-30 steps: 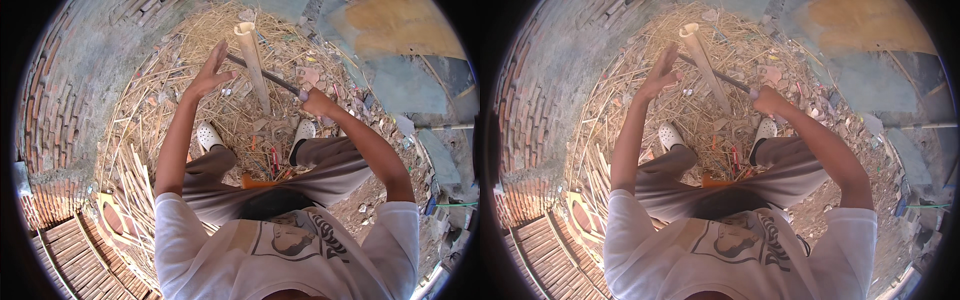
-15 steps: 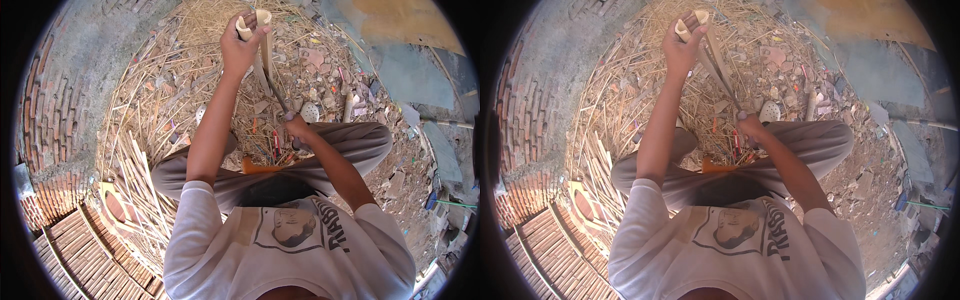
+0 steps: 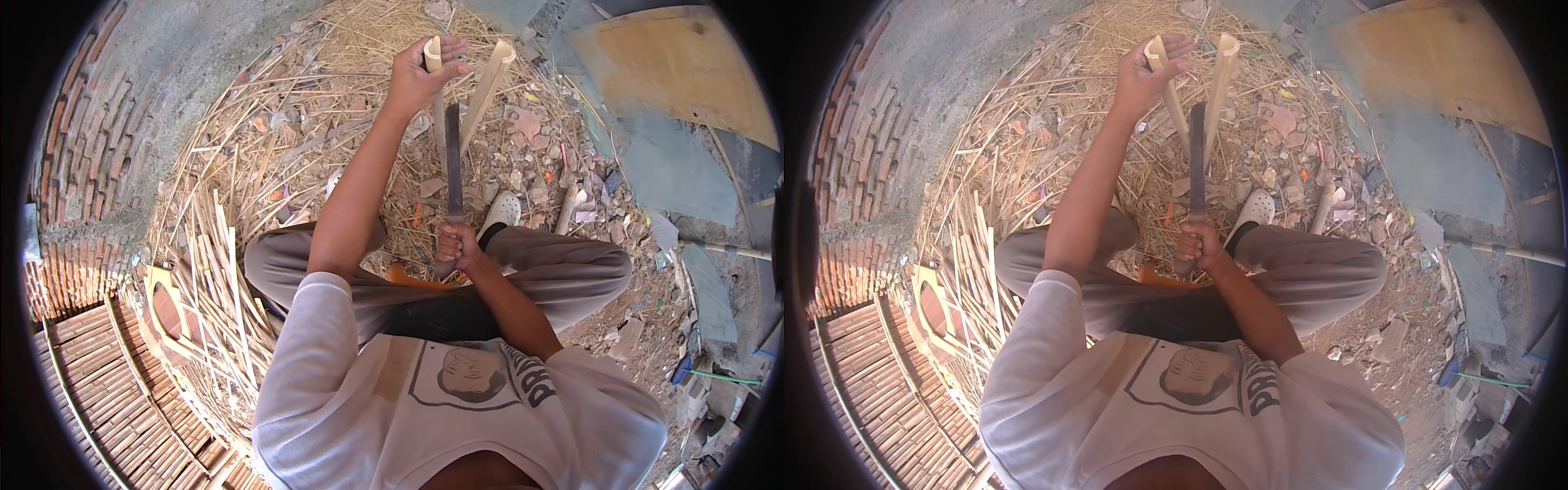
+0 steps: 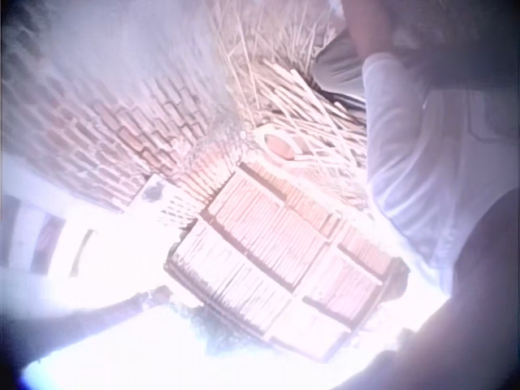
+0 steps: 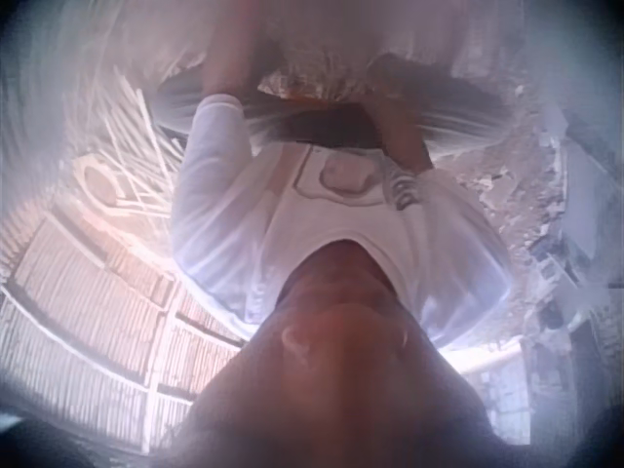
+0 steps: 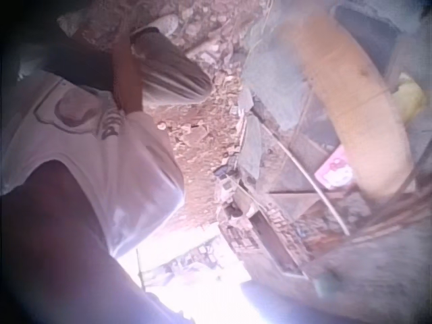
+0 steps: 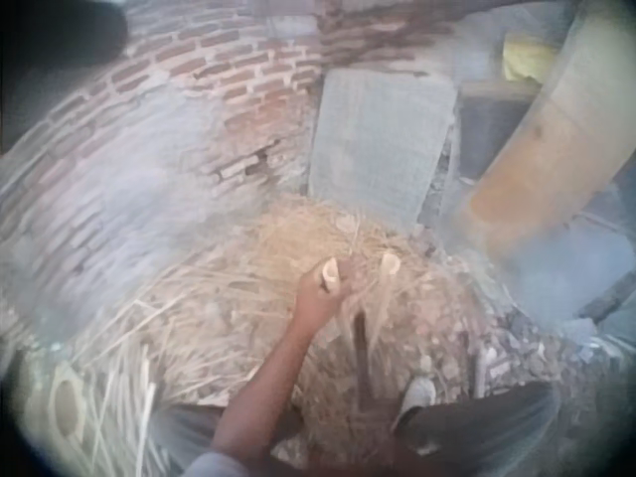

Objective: The person sits on the ground and uses a large knife to split bamboo sticks into thin strips. They repeatedly position the bamboo against the blade and strike it with a wooden mallet to drive the knife through the material, creating a pile of processed bamboo strips.

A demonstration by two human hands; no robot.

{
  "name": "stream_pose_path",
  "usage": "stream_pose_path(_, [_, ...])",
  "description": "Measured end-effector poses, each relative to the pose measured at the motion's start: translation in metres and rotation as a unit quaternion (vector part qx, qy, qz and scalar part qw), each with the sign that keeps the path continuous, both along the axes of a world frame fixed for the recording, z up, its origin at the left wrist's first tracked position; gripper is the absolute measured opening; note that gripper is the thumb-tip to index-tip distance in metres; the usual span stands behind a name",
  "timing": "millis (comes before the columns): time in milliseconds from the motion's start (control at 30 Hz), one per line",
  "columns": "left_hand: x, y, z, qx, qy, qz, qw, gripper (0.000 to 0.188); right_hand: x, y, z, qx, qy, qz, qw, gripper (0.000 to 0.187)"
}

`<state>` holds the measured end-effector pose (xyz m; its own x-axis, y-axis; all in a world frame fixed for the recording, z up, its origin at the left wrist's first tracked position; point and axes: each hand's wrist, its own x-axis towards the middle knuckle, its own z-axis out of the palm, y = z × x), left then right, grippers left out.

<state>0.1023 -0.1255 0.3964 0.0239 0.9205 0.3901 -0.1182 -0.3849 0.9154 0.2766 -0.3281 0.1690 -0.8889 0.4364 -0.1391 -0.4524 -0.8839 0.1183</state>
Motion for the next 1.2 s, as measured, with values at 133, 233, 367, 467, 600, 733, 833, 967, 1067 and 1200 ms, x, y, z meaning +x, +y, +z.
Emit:
stream_pose_path(133, [-0.039, 0.004, -0.011, -0.024, 0.007, 0.041, 0.999, 0.043, -0.004, 0.026, -0.001, 0.143, -0.525, 0.043, 0.838, 0.018])
stream_pose_path(233, [-0.031, -0.001, -0.013, -0.007, -0.022, 0.045, 0.999, 0.043, 0.027, 0.054, -0.003, 0.305, -0.724, 0.088, 0.612, 0.026])
stream_pose_path(367, [-0.019, 0.0, -0.014, 0.022, -0.012, 0.051, 0.998, 0.042, 0.016, 0.071, -0.017, 0.357, -0.776, 0.048, 0.517, 0.035])
stream_pose_path(467, [-0.01, 0.002, -0.007, 0.023, -0.016, 0.046, 0.999, 0.04, 0.001, 0.071, -0.075, 0.364, -0.803, 0.024, 0.471, 0.034])
stream_pose_path(600, [-0.044, 0.003, -0.007, 0.0, 0.018, 0.114, 0.993, 0.036, 0.004, -0.006, -0.119, 0.532, -0.781, 0.051, 0.323, 0.024])
stream_pose_path(733, [-0.068, 0.005, 0.076, 0.121, -0.018, 0.113, 0.986, 0.033, 0.036, 0.001, -0.177, 0.389, -0.657, 0.175, 0.622, 0.024])
stream_pose_path(833, [-0.102, 0.003, 0.138, 0.15, -0.014, 0.149, 0.977, 0.041, 0.029, 0.011, -0.158, 0.169, -0.561, 0.2, 0.785, 0.02])
stream_pose_path(967, [-0.105, -0.017, 0.156, 0.142, -0.113, 0.11, 0.977, 0.046, 0.025, 0.028, -0.091, 0.094, -0.553, 0.171, 0.81, 0.018])
stream_pose_path(1067, [-0.07, -0.015, 0.13, 0.17, -0.03, 0.176, 0.969, 0.048, 0.035, 0.035, -0.058, 0.112, -0.532, 0.108, 0.832, 0.019])
stream_pose_path(1200, [-0.032, -0.011, 0.087, 0.145, -0.023, 0.19, 0.971, 0.044, 0.034, 0.027, 0.05, 0.124, -0.599, -0.055, 0.789, 0.012])
